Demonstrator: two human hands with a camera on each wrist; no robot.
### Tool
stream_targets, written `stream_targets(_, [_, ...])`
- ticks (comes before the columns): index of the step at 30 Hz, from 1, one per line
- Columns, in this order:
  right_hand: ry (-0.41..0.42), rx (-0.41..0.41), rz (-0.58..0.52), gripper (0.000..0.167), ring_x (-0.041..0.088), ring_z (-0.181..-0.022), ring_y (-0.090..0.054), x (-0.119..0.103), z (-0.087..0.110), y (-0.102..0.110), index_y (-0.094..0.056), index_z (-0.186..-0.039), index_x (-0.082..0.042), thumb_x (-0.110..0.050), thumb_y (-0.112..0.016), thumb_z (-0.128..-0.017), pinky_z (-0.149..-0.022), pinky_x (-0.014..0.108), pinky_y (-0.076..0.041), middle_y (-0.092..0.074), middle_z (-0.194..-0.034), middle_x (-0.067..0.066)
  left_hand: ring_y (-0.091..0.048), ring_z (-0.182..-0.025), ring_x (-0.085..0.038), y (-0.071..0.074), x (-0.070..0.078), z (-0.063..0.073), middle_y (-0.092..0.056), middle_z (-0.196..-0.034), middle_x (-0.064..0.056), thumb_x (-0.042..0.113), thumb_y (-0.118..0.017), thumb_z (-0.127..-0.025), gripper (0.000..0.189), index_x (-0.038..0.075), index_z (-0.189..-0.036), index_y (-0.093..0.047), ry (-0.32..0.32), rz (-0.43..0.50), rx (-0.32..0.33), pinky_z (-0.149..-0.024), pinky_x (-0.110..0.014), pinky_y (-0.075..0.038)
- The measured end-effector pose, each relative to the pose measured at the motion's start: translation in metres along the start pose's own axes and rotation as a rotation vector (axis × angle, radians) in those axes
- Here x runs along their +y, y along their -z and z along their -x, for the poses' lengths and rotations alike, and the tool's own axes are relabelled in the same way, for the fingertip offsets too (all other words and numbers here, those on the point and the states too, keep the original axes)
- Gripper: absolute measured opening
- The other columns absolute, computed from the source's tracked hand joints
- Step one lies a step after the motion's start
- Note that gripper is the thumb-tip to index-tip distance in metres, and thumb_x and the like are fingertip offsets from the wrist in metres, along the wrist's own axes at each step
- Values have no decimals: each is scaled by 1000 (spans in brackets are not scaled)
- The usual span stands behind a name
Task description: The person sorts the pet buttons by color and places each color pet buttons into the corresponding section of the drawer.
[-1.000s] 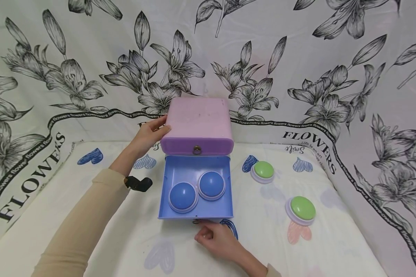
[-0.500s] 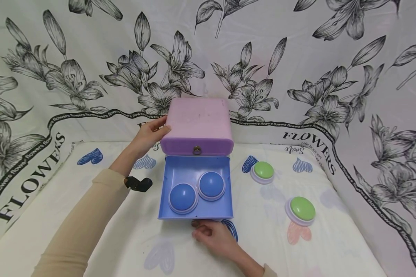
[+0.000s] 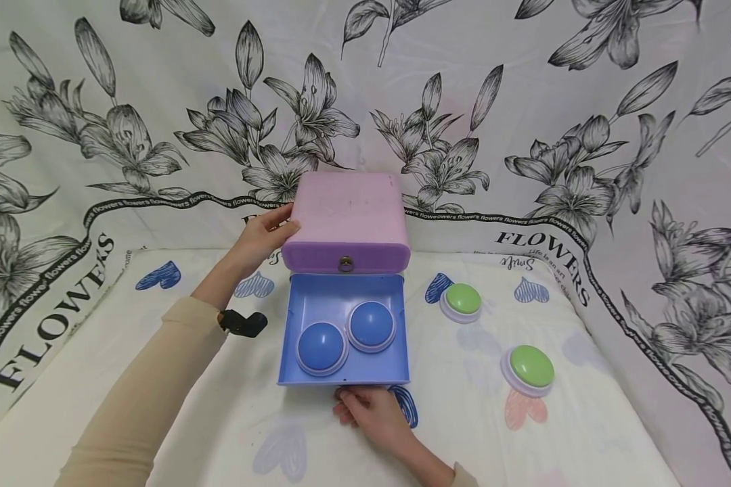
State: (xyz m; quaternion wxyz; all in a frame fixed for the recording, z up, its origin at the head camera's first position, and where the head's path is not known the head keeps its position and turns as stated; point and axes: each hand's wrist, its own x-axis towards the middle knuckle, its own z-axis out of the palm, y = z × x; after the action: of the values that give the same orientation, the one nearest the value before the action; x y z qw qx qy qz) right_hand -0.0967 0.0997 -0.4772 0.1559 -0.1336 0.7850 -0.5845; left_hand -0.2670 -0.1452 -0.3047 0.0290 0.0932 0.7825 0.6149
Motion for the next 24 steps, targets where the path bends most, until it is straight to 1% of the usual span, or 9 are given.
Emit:
stream_targets(4, [16, 3, -17, 31, 11, -68, -66, 0, 0, -1, -66, -101, 1, -25, -50, -96, -57, 26, -55, -70, -83, 9, -38, -131, -26, 0, 0, 0, -31, -148, -10, 24, -58, -91, 64, 8, -145, -28, 2, -1, 3, -102, -39, -40])
stream_targets(10, [15, 6, -14, 29, 14, -67, -66, -3, 1, -3, -65, -98, 3, -20, -48, -96, -56, 28, -55, -70, -82, 11, -37, -132, -27, 0, 1, 0, -31, -148, -9, 25, -58, -91, 64, 7, -145, -29, -1, -9, 5, -102, -39, -40])
stream_targets(15, [19, 4, -19, 28, 13, -68, -66, -5, 2, -4, -65, -98, 4, -19, -49, -96, -56, 28, -55, -69, -82, 11, -37, -132, -27, 0, 0, 0, -31, -148, -10, 25, -58, -91, 64, 7, -145, -29, -4, -8, 3, -102, -39, -39])
stream_targets(18, [22, 27, -8, 27, 13, -67, -66, -9, 2, -3, -66, -97, 3, -19, -50, -96, -56, 29, -55, -69, -81, 9, -36, -132, -27, 0, 0, -1, -31, -148, -10, 25, -58, -91, 64, 7, -145, -29, -7, -7, 1, -102, -39, -39])
stream_targets(22, [43, 78, 11, 26, 11, -66, -66, -16, 1, 1, -66, -95, 2, -18, -50, -96, -55, 30, -55, -69, -78, 9, -36, -133, -27, 0, -1, -1, -31, -148, -10, 24, -58, -91, 64, 7, -145, -29, -11, -5, 0, -102, -39, -39])
stream_targets(24, [47, 88, 14, 26, 11, -67, -66, -19, 0, 3, -66, -96, 2, -17, -50, -96, -55, 30, -55, -69, -79, 10, -35, -133, -27, 0, -1, -1, -31, -148, -10, 24, -58, -91, 64, 7, -145, -29, -8, -3, 0, -102, -39, -39])
